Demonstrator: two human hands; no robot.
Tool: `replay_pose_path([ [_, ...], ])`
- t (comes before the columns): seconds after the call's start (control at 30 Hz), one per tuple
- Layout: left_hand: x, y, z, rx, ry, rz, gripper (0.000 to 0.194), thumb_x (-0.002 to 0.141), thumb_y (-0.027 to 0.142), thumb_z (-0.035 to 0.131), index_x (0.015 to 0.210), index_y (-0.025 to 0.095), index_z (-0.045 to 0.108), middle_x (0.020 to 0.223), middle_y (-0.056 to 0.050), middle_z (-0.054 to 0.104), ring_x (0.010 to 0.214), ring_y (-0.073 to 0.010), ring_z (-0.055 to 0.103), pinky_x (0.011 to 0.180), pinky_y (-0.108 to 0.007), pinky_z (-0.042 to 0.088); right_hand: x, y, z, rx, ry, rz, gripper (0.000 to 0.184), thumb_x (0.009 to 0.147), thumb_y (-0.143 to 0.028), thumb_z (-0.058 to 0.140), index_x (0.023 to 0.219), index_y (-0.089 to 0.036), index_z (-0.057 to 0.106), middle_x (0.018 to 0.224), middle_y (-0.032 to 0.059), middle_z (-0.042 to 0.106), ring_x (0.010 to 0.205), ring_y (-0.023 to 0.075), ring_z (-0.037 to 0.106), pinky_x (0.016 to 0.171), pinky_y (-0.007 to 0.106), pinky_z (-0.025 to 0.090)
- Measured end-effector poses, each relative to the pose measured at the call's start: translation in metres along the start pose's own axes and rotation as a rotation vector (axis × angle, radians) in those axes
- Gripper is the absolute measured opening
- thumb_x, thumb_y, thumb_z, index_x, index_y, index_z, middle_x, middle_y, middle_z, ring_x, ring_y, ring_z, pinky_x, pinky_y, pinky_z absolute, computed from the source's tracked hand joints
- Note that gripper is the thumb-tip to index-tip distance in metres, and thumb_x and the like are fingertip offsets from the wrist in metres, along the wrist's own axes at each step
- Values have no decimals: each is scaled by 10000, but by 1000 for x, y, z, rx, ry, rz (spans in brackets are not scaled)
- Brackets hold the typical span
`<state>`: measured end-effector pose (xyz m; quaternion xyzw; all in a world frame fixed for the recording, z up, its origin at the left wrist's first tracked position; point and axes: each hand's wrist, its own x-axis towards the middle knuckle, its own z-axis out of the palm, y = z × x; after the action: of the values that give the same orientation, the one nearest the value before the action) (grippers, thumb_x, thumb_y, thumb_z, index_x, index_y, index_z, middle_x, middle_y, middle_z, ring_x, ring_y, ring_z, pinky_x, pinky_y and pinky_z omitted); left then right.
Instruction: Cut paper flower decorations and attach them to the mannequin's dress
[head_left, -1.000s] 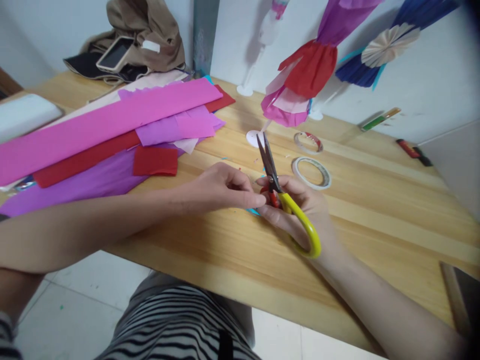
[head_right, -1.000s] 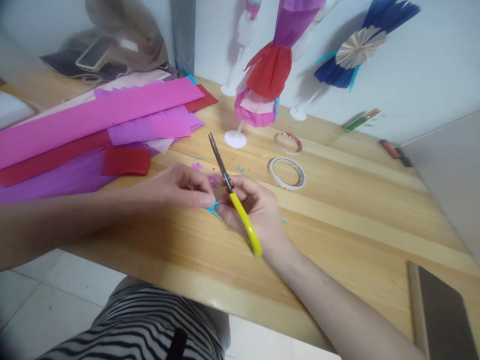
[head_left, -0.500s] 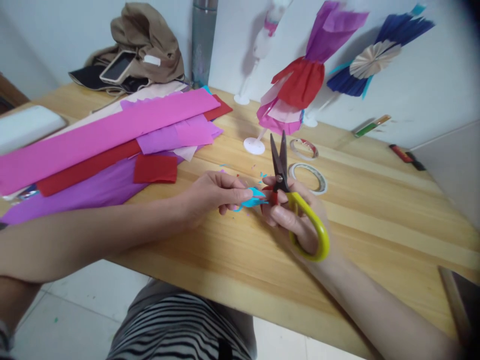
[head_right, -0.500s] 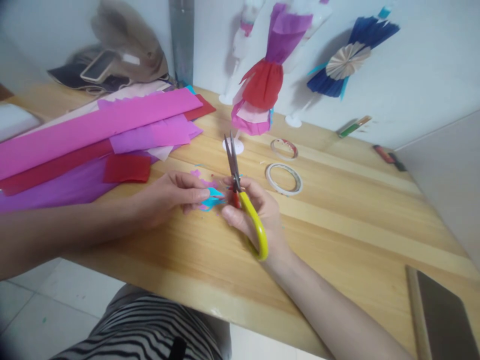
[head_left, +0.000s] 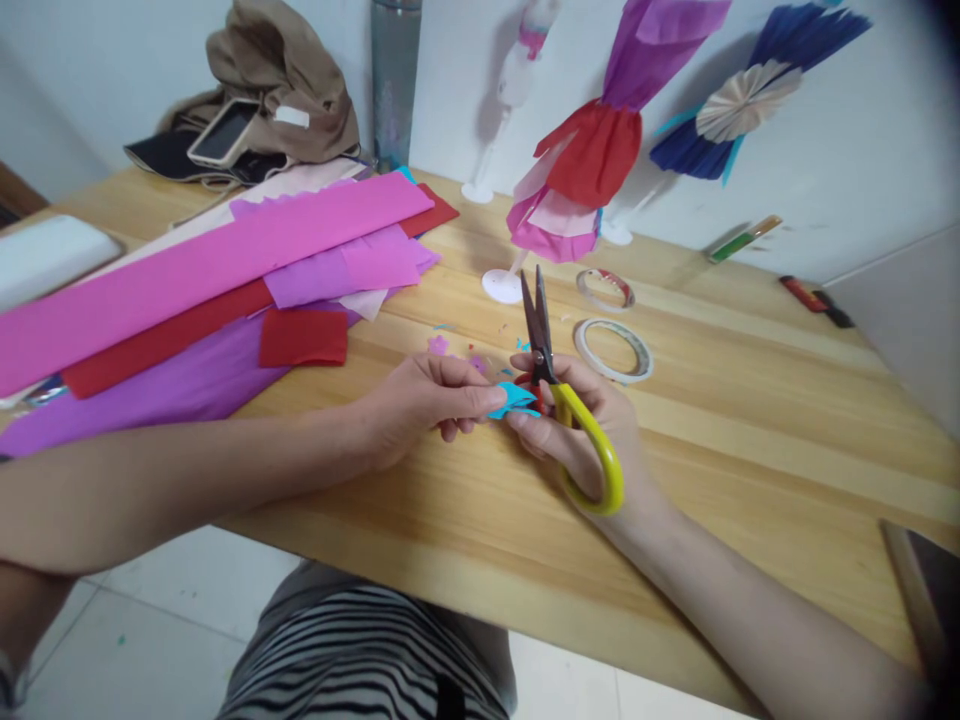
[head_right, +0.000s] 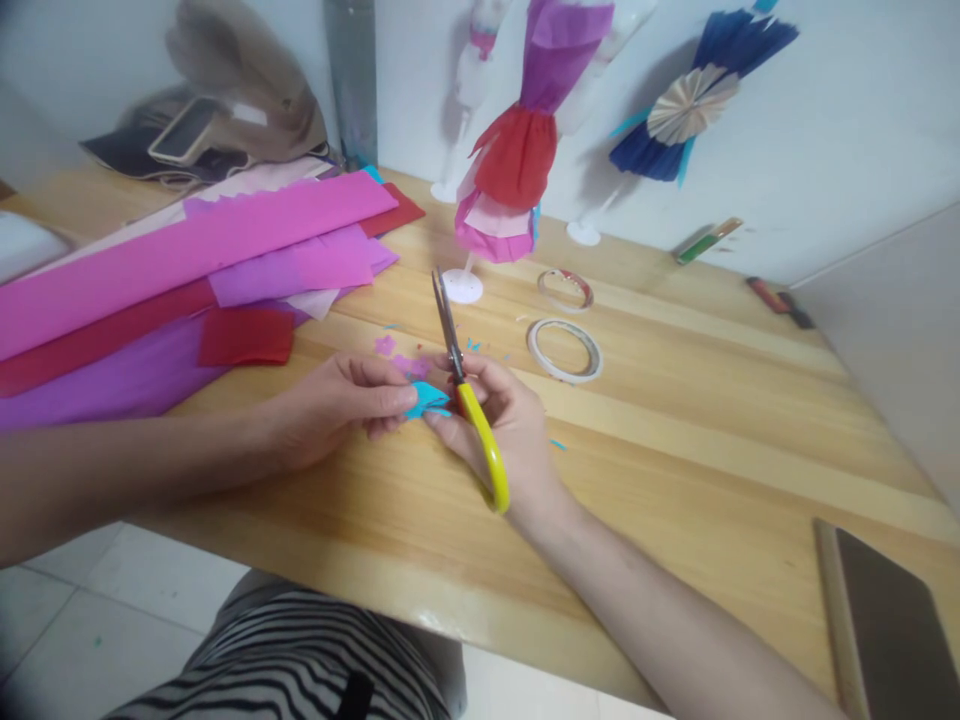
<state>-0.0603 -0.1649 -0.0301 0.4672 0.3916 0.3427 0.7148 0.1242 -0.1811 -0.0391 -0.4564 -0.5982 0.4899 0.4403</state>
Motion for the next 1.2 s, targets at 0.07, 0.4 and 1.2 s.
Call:
replay_pose_path([
  [0.07, 0, 1, 0, -19, -22, -38, 349, 647, 436, 782, 594, 132, 619, 569, 10, 546, 521, -66, 485, 458, -178, 361, 0, -2, 2, 95, 24, 48, 423, 651, -298, 885, 990, -272, 632, 716, -39, 637, 586, 140, 615, 544, 281, 547],
  [0.4, 1, 7, -6, 41, -80, -46, 308, 649, 406, 749, 588, 145, 595, 525, 17, 531, 477, -72, 478, 423, -179, 354, 0, -4, -1, 162, -10, 112, 395, 617, -193, 858, 947, -277, 659, 670, -44, 599, 568, 146, 564, 443, 258, 413],
  [1.2, 6, -2, -15, -150, -74, -40, 322, 675, 394, 813, 635, 138, 623, 602, 6, 585, 543, -65, 494, 476, -176, 322, -1, 2, -3, 289, -1, 88, 418, 694, -393, 877, 954, -246, 586, 746, -18, 698, 461, 97, 501, 435, 263, 425],
])
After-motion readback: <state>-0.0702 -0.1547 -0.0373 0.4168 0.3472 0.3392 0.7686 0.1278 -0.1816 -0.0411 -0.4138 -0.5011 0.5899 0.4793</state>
